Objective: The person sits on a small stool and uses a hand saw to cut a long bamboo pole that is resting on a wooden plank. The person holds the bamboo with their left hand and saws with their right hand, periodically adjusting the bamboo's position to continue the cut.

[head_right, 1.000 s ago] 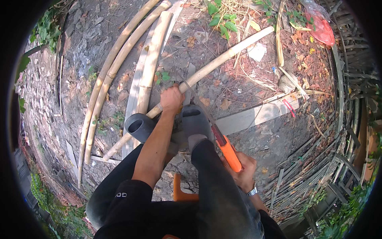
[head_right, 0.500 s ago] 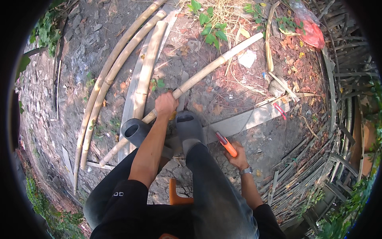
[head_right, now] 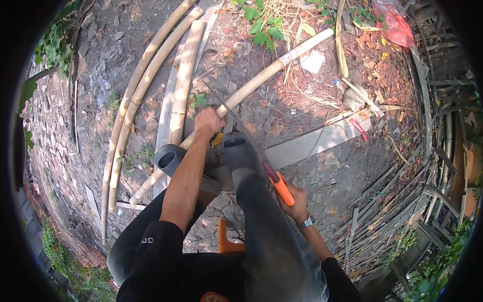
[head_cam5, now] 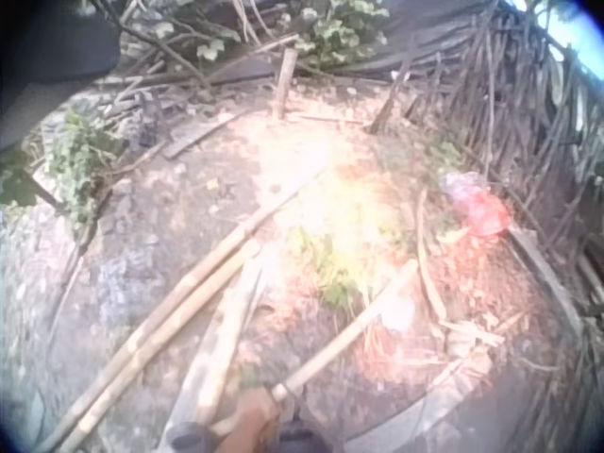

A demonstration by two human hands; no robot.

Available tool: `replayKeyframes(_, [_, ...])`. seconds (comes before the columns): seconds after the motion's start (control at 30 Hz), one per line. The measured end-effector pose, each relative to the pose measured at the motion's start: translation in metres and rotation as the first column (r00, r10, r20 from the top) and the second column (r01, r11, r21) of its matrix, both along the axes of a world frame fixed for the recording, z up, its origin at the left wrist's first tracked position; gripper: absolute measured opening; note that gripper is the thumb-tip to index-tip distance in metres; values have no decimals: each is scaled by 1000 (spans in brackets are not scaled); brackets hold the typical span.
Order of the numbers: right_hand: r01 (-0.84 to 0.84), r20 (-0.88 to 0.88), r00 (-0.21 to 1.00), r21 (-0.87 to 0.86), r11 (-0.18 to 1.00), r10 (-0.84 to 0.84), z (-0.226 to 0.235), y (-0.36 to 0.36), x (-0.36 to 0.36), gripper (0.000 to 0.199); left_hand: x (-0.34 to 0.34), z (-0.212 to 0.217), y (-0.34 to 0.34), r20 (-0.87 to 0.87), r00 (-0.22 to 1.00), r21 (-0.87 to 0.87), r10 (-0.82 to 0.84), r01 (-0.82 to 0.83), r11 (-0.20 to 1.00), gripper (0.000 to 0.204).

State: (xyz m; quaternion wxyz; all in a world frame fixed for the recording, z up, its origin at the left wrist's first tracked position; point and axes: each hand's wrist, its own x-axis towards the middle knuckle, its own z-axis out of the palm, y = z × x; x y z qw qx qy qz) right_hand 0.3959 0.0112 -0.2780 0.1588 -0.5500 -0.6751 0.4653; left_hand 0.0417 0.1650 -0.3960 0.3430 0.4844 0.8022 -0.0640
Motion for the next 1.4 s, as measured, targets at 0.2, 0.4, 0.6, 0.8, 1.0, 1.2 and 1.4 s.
replayKeyframes(0.2, [60,3,998,-7,998,-60,36,-12,-3,13,11,6,3,-15,1000,5,-19,19,1000,43])
replayKeyframes(0.4, [81,112,990,61,995,-87,103,67,-33,15,12,-7,-11,-68,997,75,-41,46,996,39])
replayKeyframes(0.6, [133,-143,978,-134,982,-152,223,152,-84,18,9,-39,-24,-156,986,258,67,-24,966,31])
replayKeyframes(0.8, [86,-354,932,434,897,82,310,177,-33,26,13,-19,-16,-50,997,236,52,-39,971,30])
replayKeyframes(1.0, [146,-109,988,397,906,-111,205,123,-18,25,-6,-1,-3,32,999,41,24,-25,999,42])
replayKeyframes(1.2, [58,50,996,166,984,-67,74,44,-27,15,-6,-1,7,95,995,-43,3,1,999,44])
replayKeyframes(1.4, [45,3,999,42,998,-46,61,11,1,10,-7,0,7,93,994,-56,54,-49,997,47])
